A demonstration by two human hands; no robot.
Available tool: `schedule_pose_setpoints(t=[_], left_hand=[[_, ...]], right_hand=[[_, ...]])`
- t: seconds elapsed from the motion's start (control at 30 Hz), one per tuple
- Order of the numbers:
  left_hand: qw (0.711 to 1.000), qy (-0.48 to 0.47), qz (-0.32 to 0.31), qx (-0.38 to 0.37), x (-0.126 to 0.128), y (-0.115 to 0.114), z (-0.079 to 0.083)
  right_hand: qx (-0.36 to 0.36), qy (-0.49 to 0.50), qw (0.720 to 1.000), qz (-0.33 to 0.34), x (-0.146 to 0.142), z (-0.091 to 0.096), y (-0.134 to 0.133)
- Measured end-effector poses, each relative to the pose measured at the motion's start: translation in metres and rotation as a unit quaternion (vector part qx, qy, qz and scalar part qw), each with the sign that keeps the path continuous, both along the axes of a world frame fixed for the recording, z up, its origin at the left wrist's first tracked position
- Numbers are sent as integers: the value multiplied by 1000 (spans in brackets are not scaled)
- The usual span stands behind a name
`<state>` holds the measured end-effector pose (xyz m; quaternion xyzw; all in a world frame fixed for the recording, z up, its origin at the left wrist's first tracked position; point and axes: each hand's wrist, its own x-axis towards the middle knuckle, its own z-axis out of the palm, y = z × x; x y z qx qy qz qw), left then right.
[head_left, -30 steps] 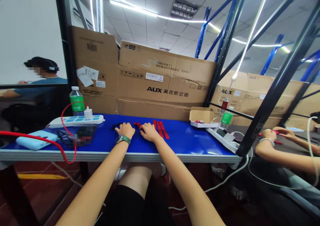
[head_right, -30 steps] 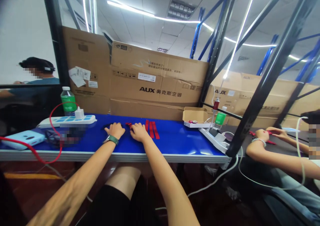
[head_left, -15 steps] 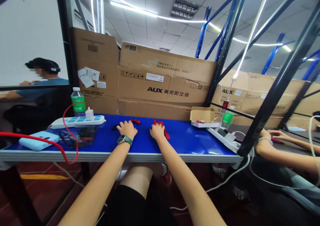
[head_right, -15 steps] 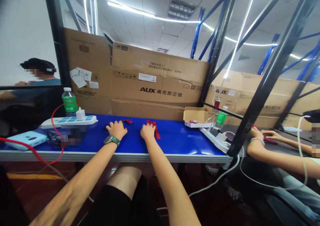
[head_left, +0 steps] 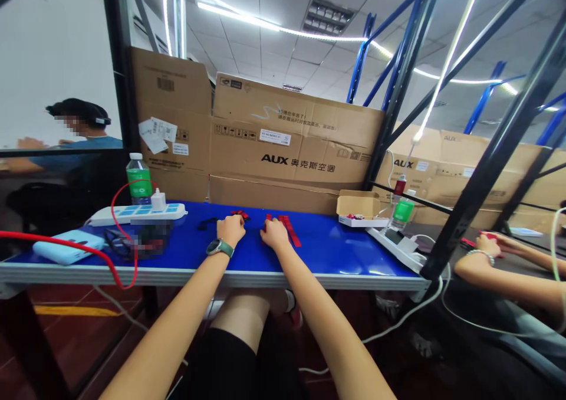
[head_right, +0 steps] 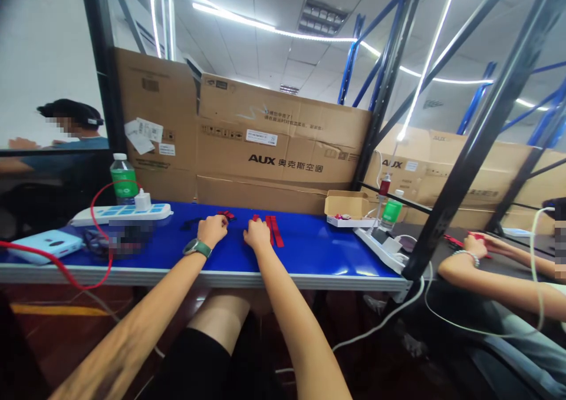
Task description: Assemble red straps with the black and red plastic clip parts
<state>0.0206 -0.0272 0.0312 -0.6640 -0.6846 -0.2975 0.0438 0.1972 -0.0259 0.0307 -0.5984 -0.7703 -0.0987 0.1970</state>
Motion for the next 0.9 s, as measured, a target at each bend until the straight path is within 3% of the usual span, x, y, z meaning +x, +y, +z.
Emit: schedule_pose_setpoints(t=[0.2,0.27,0.37,0.53,0.73,0.9], left_hand=[[974,-68,-192,98,3,7,2],[972,-61,-192,122,2,8,0],[982,-28,-165,83,-1,10,-5],[976,11,-217,9,0,7,-8],[974,-7,-224,37,1,9,-5],[975,-42,-211,53,-3,17,-14]], right_hand=[[-27,-7,999,16,-5,-1,5],[-19,-20,1000,6,-6,-1,4],[-16,0,1000,-5,-5,-2,2],[39,151,987,21,4,-2,10],[143,319,929,122,10,-1,28],[158,380,888,203,9,-1,28]])
